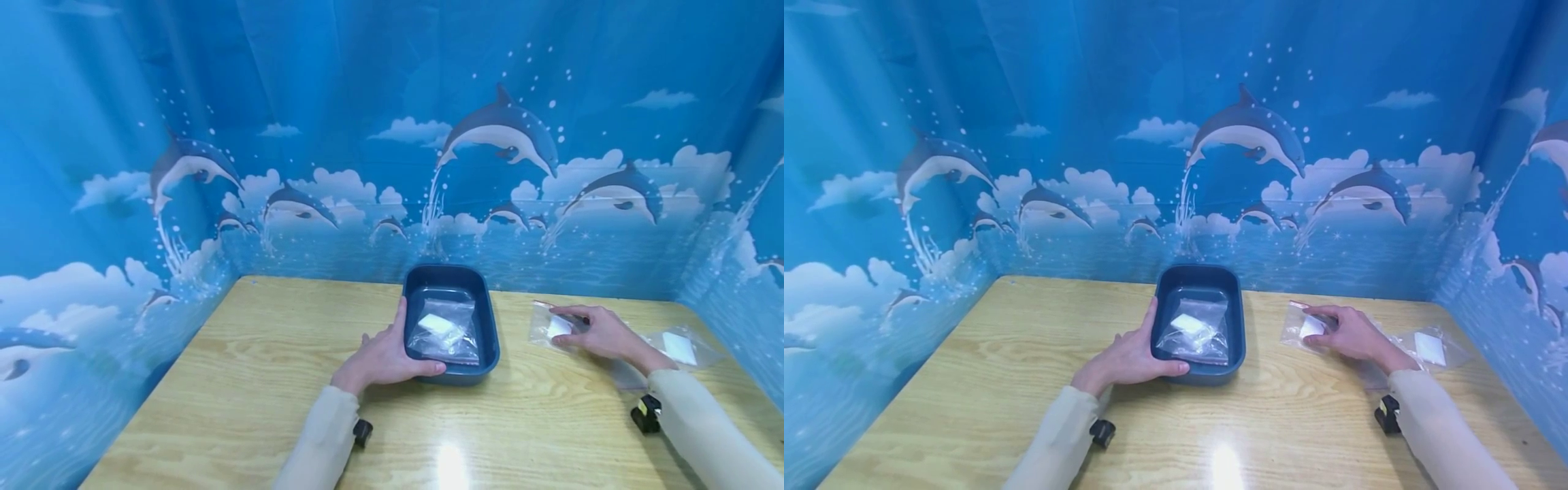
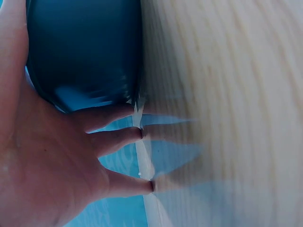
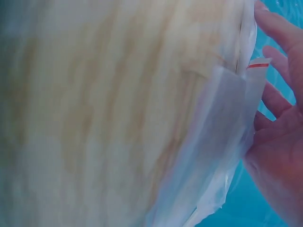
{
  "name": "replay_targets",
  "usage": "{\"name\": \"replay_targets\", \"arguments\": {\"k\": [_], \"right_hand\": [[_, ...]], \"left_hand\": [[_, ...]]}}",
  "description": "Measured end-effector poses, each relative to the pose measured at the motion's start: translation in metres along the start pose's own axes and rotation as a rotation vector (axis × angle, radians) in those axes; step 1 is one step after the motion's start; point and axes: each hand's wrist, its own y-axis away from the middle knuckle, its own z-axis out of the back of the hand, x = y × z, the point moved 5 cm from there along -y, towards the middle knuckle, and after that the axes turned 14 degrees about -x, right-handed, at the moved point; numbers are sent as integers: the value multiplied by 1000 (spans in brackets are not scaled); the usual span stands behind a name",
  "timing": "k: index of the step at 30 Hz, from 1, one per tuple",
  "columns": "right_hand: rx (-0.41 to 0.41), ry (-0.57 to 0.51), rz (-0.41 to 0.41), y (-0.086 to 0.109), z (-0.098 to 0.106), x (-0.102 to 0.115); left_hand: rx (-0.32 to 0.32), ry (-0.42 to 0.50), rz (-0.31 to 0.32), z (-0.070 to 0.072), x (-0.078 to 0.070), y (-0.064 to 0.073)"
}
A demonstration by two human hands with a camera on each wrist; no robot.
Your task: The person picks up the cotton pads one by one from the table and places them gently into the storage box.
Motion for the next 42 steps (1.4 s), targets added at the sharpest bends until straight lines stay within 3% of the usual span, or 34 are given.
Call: {"name": "replay_targets", "arguments": {"k": [12,21,33,42], "right_hand": [[25,-16,1,-4,-4,-4],[-10,-48,0,-5,-2,-1],[-74,-43,96,-3,-2,9],[-128,-8,121,0,0,16]], "left_hand": [[-9,2,-6,2,-1,-1],[-7,-1,-10,2,-1,-1],[-10,19,-10,0,0,1],[-10,20,-12,0,1,1]]}}
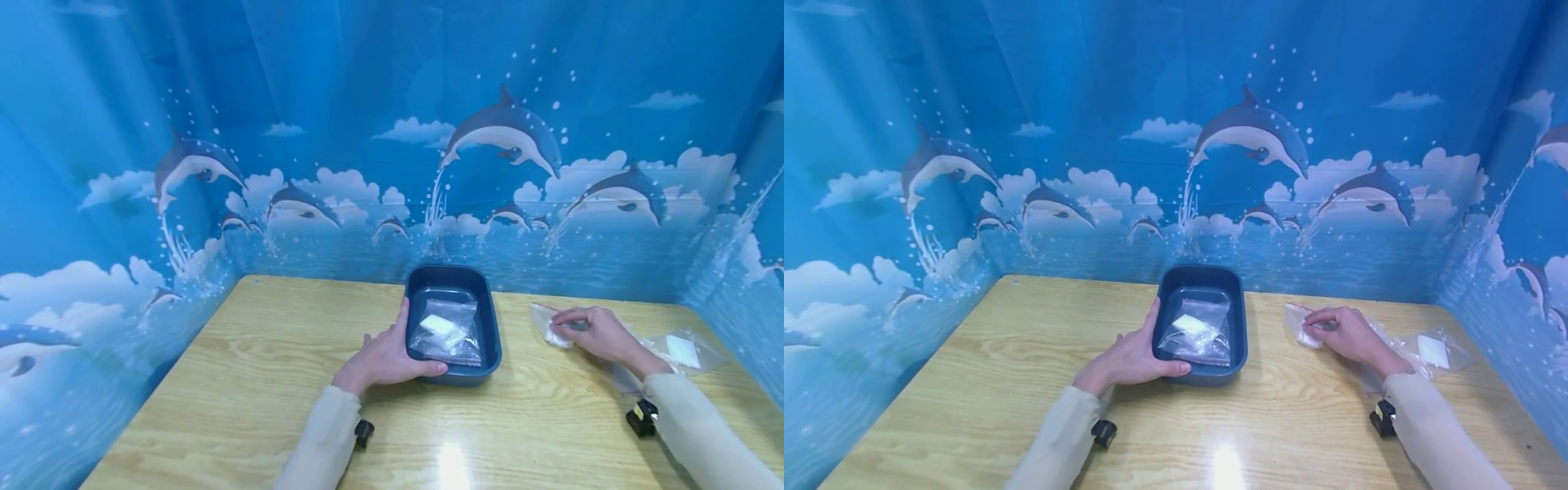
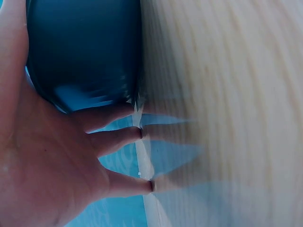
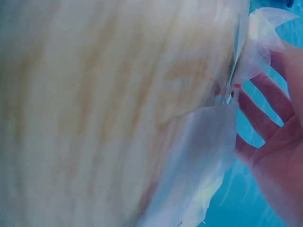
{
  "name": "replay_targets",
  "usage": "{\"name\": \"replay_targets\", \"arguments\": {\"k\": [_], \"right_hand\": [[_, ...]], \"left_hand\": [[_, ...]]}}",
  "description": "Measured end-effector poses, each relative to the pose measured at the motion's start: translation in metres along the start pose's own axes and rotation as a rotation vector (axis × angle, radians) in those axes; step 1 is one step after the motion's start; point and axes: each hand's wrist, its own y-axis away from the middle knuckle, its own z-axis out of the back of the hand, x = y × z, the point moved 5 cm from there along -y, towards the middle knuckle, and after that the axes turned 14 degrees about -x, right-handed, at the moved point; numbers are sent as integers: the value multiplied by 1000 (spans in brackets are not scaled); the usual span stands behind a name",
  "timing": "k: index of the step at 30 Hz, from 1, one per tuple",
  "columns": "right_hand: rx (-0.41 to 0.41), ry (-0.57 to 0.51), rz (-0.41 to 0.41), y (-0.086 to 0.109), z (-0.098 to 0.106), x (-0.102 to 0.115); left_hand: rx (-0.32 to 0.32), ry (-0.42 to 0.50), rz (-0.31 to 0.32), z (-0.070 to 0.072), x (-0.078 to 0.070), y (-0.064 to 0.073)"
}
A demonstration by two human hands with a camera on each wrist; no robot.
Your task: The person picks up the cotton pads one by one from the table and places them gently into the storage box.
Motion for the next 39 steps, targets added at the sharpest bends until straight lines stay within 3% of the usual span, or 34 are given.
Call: {"name": "replay_targets", "arguments": {"k": [7,16,27,39], "right_hand": [[-29,-37,32,7,3,7],[-143,-21,129,7,9,25],[-206,-19,201,1,18,63],[-301,-104,313,-8,19,97]], "left_hand": [[3,-4,0,-1,0,1],[1,-9,2,-1,0,2],[1,-4,1,0,0,1],[2,-7,-1,1,0,-1]]}}
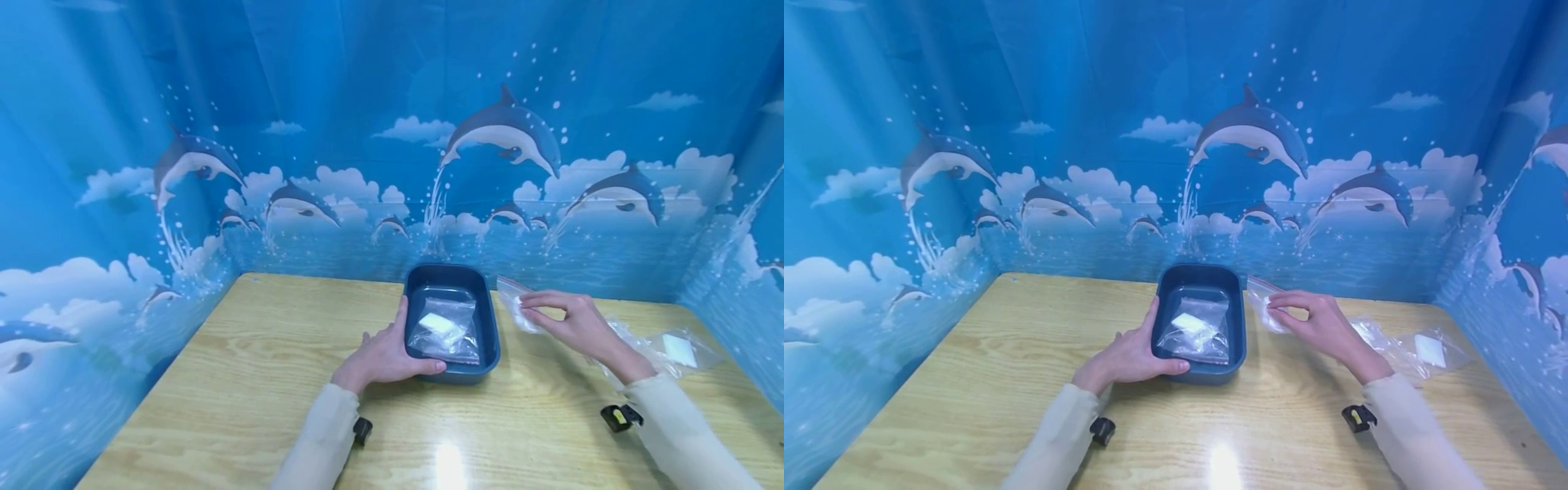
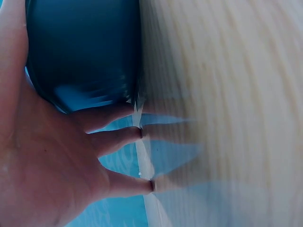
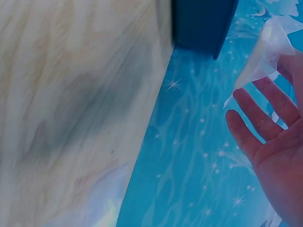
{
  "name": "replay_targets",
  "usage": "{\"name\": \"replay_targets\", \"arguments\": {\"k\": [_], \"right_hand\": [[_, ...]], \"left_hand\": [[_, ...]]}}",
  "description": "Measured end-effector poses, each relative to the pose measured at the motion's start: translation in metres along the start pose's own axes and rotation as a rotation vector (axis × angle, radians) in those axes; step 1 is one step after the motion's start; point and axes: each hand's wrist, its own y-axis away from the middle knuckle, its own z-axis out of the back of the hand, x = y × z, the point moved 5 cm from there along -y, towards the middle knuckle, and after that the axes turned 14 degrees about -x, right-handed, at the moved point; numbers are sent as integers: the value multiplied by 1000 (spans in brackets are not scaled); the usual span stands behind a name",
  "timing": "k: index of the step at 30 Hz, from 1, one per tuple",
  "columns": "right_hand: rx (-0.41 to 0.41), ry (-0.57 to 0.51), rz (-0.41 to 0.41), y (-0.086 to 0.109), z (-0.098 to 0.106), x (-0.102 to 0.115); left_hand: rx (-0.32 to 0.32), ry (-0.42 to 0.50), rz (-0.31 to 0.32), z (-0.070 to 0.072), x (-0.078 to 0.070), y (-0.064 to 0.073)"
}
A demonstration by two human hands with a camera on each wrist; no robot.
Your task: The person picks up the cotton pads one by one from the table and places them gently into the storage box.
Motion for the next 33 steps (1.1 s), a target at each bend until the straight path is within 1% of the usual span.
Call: {"name": "replay_targets", "arguments": {"k": [7,14,21,26,33], "right_hand": [[6,-42,21,-8,-8,10],[9,-64,60,-15,-16,23],[70,-67,48,-21,-27,35],[105,-103,65,-26,-36,43],[142,-134,59,-28,-49,50]], "left_hand": [[5,-14,8,0,2,0],[4,-16,12,-1,2,1],[5,-7,16,-1,0,2],[2,-9,15,-1,1,1],[9,-16,20,-1,1,1]]}}
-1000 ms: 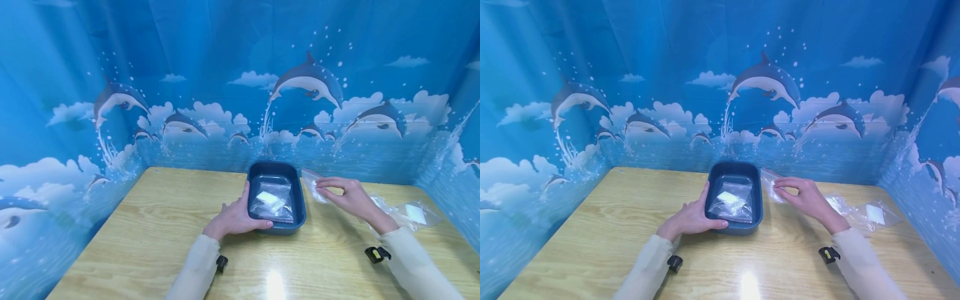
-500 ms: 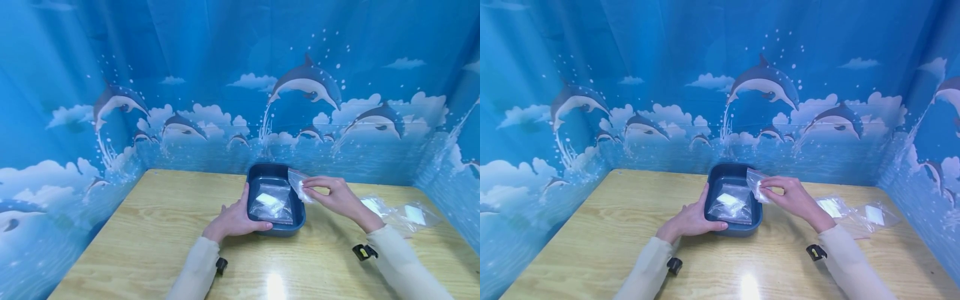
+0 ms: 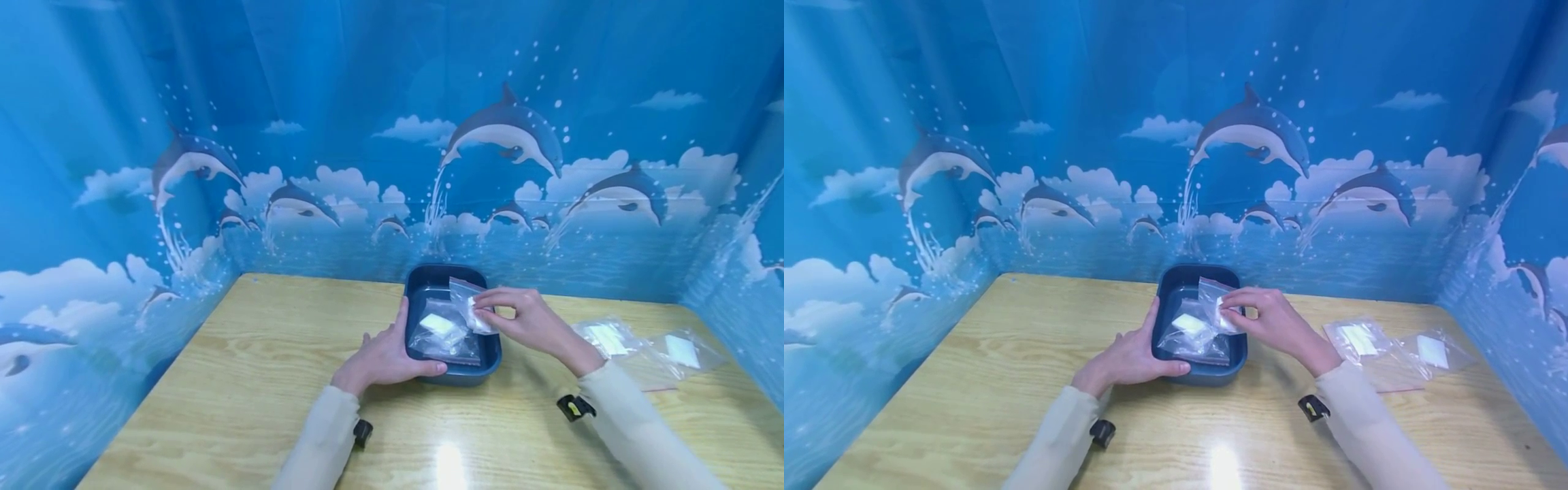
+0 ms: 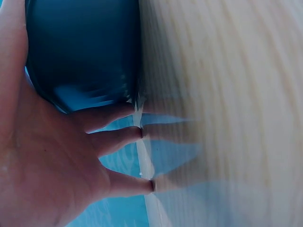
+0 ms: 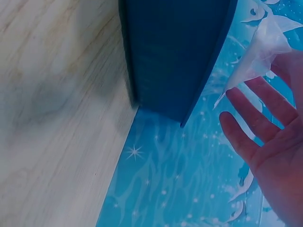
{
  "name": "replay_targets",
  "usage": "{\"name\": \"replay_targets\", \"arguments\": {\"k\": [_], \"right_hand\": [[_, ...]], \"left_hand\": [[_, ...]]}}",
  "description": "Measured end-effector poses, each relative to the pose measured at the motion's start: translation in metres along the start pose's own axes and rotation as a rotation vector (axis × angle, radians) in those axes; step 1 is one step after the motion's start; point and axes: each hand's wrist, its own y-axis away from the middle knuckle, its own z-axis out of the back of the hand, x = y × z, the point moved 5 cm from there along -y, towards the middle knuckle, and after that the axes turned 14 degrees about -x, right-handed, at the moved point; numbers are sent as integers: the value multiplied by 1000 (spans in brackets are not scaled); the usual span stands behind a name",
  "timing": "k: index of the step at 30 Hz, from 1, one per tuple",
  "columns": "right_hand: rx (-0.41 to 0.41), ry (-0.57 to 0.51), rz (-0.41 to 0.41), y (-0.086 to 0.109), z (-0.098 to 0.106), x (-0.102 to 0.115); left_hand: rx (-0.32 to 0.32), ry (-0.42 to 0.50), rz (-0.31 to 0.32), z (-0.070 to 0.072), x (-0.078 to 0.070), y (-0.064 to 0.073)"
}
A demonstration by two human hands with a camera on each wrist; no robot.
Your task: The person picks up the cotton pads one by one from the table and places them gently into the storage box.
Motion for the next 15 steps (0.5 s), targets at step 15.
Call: {"name": "replay_targets", "arguments": {"k": [15], "right_hand": [[115,64,107,-6,-32,15]], "left_hand": [[-3,11,-9,0,-1,0]]}}
